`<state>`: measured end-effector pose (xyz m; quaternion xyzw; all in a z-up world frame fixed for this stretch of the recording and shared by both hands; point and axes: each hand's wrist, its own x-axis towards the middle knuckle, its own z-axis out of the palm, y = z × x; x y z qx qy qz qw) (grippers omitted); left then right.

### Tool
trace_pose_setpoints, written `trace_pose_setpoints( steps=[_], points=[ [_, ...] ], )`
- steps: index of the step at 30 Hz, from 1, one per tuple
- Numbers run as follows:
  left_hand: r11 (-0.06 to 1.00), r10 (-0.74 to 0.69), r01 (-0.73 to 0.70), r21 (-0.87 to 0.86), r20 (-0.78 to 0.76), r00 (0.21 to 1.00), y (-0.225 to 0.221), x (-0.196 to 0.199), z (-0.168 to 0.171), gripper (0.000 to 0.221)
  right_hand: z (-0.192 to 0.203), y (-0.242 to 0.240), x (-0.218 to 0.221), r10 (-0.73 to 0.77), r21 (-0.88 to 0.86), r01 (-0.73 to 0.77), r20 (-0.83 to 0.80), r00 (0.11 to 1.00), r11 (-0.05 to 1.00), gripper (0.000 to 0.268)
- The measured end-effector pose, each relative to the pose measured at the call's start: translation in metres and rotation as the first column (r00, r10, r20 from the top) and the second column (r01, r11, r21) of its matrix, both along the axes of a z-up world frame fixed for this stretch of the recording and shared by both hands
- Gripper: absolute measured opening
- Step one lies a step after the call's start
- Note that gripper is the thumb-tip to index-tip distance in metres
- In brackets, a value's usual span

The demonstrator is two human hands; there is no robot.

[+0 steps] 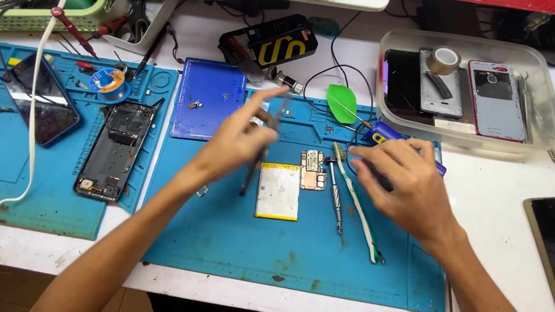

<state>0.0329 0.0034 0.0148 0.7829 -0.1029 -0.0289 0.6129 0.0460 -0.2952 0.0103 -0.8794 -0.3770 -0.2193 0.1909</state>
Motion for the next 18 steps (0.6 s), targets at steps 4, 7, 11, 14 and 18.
trace_pose_setpoints(
  steps=[4,7,11,14,18],
  points=[
    [0.8,-0.127,0.018,-0.6,-0.141,0.982,0.016,0.01,-0.012,0.078,-0.009,0.012,-0.008,0.083,-0.026,-0.082,0.004,0.997,0.996,0.012],
    [0.6,-0.19,0.036,-0.799,-0.099,0.977,0.023,0.011,-0.013,0.077,-0.014,0.024,-0.012,0.125,-0.084,-0.127,-0.024,0.992,0.988,0.014],
    [0.603,-0.086,0.017,-0.797,-0.043,0.995,0.041,0.02,-0.005,0.066,-0.018,0.041,-0.01,0.177,-0.174,-0.205,-0.166,0.97,0.963,0.025],
    [0.596,0.052,-0.135,-0.792,-0.129,0.99,0.052,0.015,0.021,0.059,-0.023,0.055,-0.007,0.246,-0.265,-0.297,-0.207,0.947,0.917,0.056],
    [0.567,0.22,-0.275,-0.777,-0.179,0.959,0.071,0.016,0.034,0.056,-0.024,0.076,0.007,0.31,-0.308,-0.356,-0.189,0.932,0.883,0.078]
  ],
)
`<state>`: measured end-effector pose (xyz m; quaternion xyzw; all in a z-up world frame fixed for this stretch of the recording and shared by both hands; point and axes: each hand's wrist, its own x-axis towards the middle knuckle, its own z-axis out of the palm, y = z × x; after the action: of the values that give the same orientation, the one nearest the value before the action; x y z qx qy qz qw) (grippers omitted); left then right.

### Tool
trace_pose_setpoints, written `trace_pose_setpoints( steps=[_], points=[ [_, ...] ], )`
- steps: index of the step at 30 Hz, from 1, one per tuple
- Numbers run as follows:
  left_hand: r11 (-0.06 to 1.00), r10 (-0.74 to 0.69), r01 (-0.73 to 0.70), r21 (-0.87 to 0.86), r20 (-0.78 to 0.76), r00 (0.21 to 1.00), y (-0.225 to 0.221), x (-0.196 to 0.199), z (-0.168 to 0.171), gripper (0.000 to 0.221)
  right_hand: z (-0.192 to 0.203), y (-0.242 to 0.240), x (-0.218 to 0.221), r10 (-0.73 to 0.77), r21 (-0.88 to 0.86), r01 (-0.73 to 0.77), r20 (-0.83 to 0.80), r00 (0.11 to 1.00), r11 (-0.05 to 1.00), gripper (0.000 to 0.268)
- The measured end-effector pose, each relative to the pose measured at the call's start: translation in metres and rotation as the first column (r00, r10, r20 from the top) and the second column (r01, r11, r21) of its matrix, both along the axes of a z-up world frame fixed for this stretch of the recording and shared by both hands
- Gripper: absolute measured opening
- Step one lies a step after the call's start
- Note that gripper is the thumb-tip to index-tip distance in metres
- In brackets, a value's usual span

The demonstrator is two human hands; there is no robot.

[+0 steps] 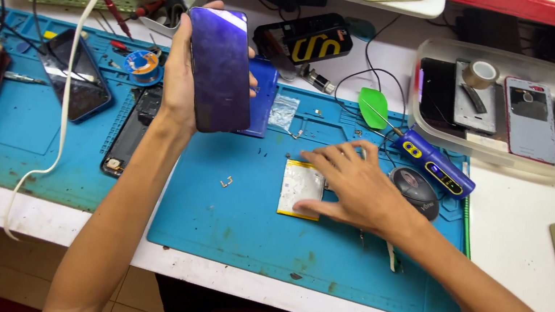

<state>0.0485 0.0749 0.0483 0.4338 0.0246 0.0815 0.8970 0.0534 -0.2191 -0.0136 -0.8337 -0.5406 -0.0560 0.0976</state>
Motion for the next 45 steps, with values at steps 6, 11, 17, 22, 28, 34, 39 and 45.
trace_pose_setpoints(
  steps=[6,11,17,22,28,34,39,45],
  points=[
    [0.995,0.097,-0.096,-0.01,0.033,0.995,0.033,0.003,-0.005,0.054,0.017,0.025,0.006,-0.087,-0.243,0.048,-0.152,0.985,0.969,0.108],
    [0.997,0.076,-0.073,-0.04,0.082,0.994,0.043,0.005,-0.007,0.053,0.019,0.033,0.01,-0.217,-0.337,0.106,-0.312,0.925,0.936,0.101],
    [1.0,-0.01,0.01,0.006,0.048,0.999,0.018,0.003,-0.012,0.053,0.054,0.048,0.019,-0.496,-0.421,0.302,-0.496,0.713,0.855,0.067],
    [0.993,-0.115,0.115,-0.018,-0.003,0.993,-0.006,-0.003,-0.012,0.056,0.058,0.049,0.053,-0.583,-0.385,0.446,-0.41,0.702,0.808,0.073],
    [0.984,-0.169,0.17,-0.046,0.036,0.985,-0.005,-0.005,-0.012,0.055,0.05,0.055,0.088,-0.462,-0.377,0.358,-0.234,0.856,0.854,0.08],
    [0.978,-0.168,0.175,-0.112,0.066,0.984,0.0,-0.003,-0.017,0.055,0.025,0.099,0.119,-0.326,-0.016,0.328,-0.17,0.93,0.944,0.027],
    [0.974,-0.17,0.183,-0.134,0.101,0.98,0.005,0.001,-0.022,0.054,0.014,0.138,0.125,-0.423,-0.05,0.424,-0.249,0.871,0.904,0.033],
    [0.985,-0.139,0.147,-0.088,0.092,0.986,0.008,-0.001,-0.014,0.055,0.016,0.143,0.127,-0.429,-0.002,0.454,-0.332,0.84,0.891,0.042]
  ],
)
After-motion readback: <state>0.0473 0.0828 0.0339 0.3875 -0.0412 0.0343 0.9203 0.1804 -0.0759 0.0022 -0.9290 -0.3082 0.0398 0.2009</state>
